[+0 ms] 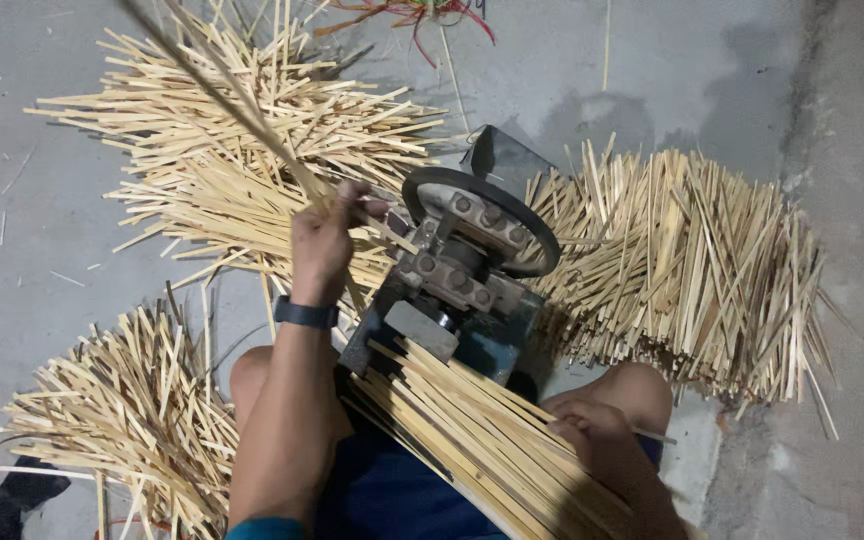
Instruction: The person feeds thin bamboo sticks into a sharpening machine and gathers the processed sticks into piles on the workshop floor.
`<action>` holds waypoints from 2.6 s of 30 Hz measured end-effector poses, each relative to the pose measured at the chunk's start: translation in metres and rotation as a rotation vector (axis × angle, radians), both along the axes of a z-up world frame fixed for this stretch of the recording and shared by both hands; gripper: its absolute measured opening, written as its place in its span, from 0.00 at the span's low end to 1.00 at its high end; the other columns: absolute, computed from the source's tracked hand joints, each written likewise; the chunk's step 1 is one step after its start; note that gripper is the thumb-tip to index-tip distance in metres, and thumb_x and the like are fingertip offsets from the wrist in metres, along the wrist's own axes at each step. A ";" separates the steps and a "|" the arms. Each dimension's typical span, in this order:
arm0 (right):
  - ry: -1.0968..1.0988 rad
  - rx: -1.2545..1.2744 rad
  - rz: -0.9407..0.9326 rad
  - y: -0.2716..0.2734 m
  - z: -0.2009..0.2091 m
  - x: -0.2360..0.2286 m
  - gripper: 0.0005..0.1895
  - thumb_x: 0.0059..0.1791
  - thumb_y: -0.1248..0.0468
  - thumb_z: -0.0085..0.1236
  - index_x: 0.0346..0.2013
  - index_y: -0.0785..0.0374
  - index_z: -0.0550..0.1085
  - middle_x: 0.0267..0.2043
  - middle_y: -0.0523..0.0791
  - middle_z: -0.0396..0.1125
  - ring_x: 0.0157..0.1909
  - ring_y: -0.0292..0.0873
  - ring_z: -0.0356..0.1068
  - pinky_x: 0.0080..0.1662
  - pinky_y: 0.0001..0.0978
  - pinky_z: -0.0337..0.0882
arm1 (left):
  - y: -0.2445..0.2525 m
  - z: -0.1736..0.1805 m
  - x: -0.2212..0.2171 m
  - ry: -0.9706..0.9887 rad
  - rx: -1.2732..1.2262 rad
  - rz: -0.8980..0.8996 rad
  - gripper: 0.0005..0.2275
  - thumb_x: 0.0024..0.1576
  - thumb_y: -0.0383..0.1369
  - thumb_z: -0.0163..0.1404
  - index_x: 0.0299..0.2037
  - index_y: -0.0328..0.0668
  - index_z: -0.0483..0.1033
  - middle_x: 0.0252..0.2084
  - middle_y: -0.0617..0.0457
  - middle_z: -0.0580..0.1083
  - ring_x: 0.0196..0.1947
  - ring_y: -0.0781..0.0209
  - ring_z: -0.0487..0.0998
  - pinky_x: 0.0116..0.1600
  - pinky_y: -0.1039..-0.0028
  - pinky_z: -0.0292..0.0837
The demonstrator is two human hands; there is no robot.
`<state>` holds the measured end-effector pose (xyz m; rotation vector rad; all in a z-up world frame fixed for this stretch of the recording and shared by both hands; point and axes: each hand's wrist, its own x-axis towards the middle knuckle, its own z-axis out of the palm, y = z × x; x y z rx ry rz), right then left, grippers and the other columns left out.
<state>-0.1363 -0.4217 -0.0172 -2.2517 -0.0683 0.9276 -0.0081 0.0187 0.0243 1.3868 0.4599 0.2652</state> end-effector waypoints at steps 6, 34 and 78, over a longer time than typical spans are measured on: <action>-0.335 -0.204 0.168 -0.080 -0.014 0.002 0.10 0.50 0.56 0.56 0.37 0.55 0.82 0.29 0.45 0.79 0.26 0.39 0.77 0.30 0.32 0.77 | 0.041 0.032 -0.020 -0.034 -0.291 0.286 0.17 0.66 0.46 0.46 0.43 0.38 0.77 0.20 0.59 0.68 0.20 0.68 0.71 0.27 0.75 0.70; -0.688 -0.339 -0.109 0.052 0.085 0.047 0.11 0.48 0.55 0.63 0.39 0.55 0.85 0.34 0.45 0.78 0.27 0.41 0.75 0.31 0.36 0.72 | -0.020 -0.012 -0.010 0.165 -0.194 -0.031 0.13 0.57 0.34 0.60 0.42 0.26 0.83 0.37 0.48 0.83 0.22 0.74 0.69 0.26 0.82 0.59; -0.467 -0.052 -0.016 0.055 0.044 0.042 0.14 0.52 0.57 0.59 0.45 0.63 0.81 0.36 0.48 0.77 0.31 0.39 0.76 0.35 0.29 0.74 | -0.020 -0.034 0.012 0.188 -0.127 -0.113 0.18 0.60 0.44 0.53 0.41 0.31 0.80 0.35 0.45 0.82 0.33 0.58 0.83 0.37 0.69 0.77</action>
